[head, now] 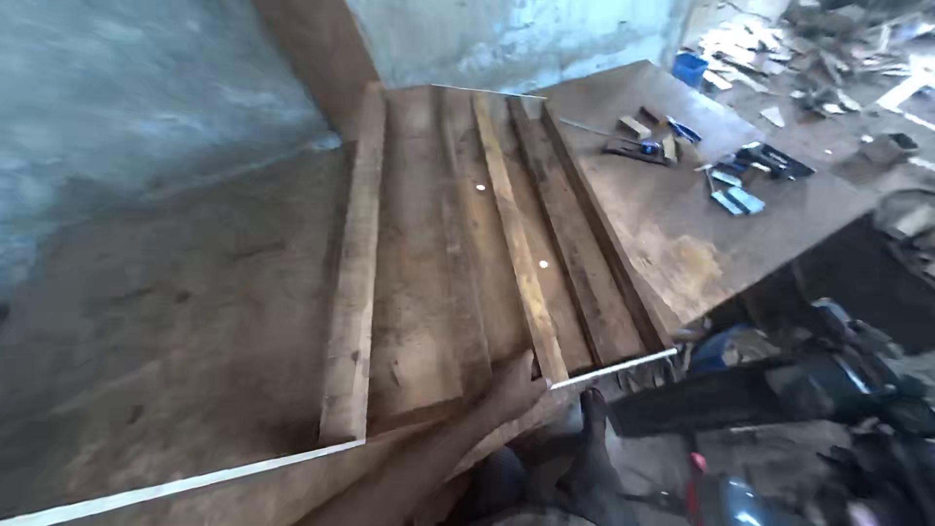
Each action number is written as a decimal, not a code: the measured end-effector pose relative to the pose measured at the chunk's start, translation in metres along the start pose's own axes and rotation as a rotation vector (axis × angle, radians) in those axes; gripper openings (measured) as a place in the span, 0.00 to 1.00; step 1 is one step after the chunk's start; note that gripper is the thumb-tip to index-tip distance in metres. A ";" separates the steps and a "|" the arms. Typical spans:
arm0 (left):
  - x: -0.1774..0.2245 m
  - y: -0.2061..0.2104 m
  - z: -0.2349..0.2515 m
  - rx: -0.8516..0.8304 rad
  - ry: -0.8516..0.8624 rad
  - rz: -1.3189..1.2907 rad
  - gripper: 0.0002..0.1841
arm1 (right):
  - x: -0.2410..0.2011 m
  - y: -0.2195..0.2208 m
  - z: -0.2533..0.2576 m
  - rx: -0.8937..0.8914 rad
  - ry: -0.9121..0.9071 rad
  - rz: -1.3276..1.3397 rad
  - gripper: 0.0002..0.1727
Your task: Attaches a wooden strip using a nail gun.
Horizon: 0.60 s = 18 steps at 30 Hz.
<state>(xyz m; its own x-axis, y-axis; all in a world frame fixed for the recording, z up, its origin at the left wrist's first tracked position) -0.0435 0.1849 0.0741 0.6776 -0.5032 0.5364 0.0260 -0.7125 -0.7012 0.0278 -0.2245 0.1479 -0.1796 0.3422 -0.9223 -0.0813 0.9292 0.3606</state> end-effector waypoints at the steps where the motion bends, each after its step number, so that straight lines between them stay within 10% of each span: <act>1: 0.001 -0.002 -0.001 -0.008 0.000 -0.009 0.28 | 0.018 0.013 -0.020 0.014 0.015 0.066 0.11; 10: -0.011 0.003 0.004 -0.061 -0.003 -0.352 0.20 | 0.194 0.065 -0.154 0.158 0.346 0.611 0.12; 18: -0.008 0.004 0.005 0.031 0.073 -0.106 0.17 | 0.258 0.104 -0.174 0.251 0.513 0.633 0.09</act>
<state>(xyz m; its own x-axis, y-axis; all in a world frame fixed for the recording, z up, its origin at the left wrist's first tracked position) -0.0449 0.1890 0.0648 0.6143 -0.4613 0.6402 0.1179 -0.7485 -0.6525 -0.1976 -0.0638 -0.0288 -0.5445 0.7584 -0.3583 0.3931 0.6081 0.6897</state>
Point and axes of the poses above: each hand's wrist, its own z-axis towards the middle knuckle, its own y-axis out of the palm, x = y × z, the point moved 1 cm from there along z, towards the middle knuckle, and after that the axes turned 14 degrees about x, right-handed, at the moved point
